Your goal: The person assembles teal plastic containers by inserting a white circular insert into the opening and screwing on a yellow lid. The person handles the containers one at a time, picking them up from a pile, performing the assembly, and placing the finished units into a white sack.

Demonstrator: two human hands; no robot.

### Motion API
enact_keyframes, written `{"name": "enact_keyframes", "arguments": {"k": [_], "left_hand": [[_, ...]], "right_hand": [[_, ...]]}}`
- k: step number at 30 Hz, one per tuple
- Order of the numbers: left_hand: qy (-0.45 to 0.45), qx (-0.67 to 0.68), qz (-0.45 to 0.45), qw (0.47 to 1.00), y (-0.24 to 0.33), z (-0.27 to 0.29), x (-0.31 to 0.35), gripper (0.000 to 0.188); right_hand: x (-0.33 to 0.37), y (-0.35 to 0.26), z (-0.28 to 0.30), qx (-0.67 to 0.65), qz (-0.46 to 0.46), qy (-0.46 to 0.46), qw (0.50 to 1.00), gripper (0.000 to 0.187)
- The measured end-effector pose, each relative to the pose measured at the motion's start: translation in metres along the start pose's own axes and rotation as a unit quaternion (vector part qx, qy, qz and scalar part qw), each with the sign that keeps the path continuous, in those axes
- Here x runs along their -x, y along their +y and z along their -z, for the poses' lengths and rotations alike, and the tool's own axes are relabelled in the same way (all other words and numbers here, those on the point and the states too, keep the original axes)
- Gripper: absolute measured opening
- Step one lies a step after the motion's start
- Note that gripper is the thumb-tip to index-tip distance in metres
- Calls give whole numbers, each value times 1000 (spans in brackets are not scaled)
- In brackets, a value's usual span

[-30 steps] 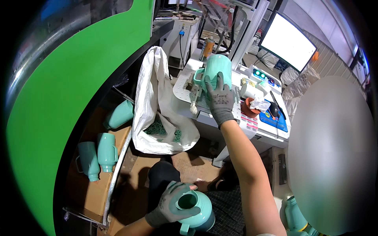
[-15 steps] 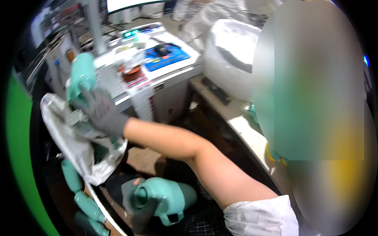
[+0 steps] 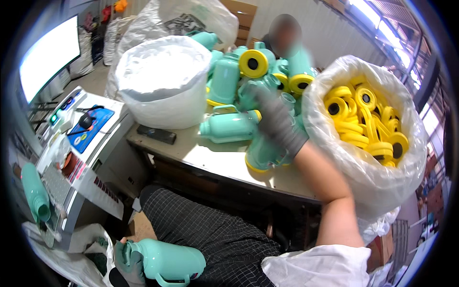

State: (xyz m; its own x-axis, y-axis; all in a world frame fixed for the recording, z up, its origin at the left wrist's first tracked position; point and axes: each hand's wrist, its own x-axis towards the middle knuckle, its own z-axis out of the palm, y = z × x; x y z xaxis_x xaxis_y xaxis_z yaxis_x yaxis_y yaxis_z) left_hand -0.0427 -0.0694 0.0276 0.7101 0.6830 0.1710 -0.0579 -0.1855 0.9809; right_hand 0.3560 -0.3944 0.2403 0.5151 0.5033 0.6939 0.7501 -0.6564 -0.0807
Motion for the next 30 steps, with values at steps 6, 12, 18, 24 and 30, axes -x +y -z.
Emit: {"name": "enact_keyframes", "arguments": {"k": [6,12,18,24,30], "left_hand": [[-61,6,-27,998,-25,-5,-20,55],[-19,9,80,997,-5,5,-1,54],[-160,-224,-35,961,20,27,-16,53],[-58,-175,105,977,-4,55,-14,50],[237,78,115,962,3,65,8,43]], "right_hand": [[15,284,240,414,-344,-123,834,51],[63,281,176,405,-536,-100,735,50],[61,258,195,304,-577,-29,757,62],[1,214,181,5,-205,367,907,54],[-63,60,12,-152,152,-94,972,56]]}}
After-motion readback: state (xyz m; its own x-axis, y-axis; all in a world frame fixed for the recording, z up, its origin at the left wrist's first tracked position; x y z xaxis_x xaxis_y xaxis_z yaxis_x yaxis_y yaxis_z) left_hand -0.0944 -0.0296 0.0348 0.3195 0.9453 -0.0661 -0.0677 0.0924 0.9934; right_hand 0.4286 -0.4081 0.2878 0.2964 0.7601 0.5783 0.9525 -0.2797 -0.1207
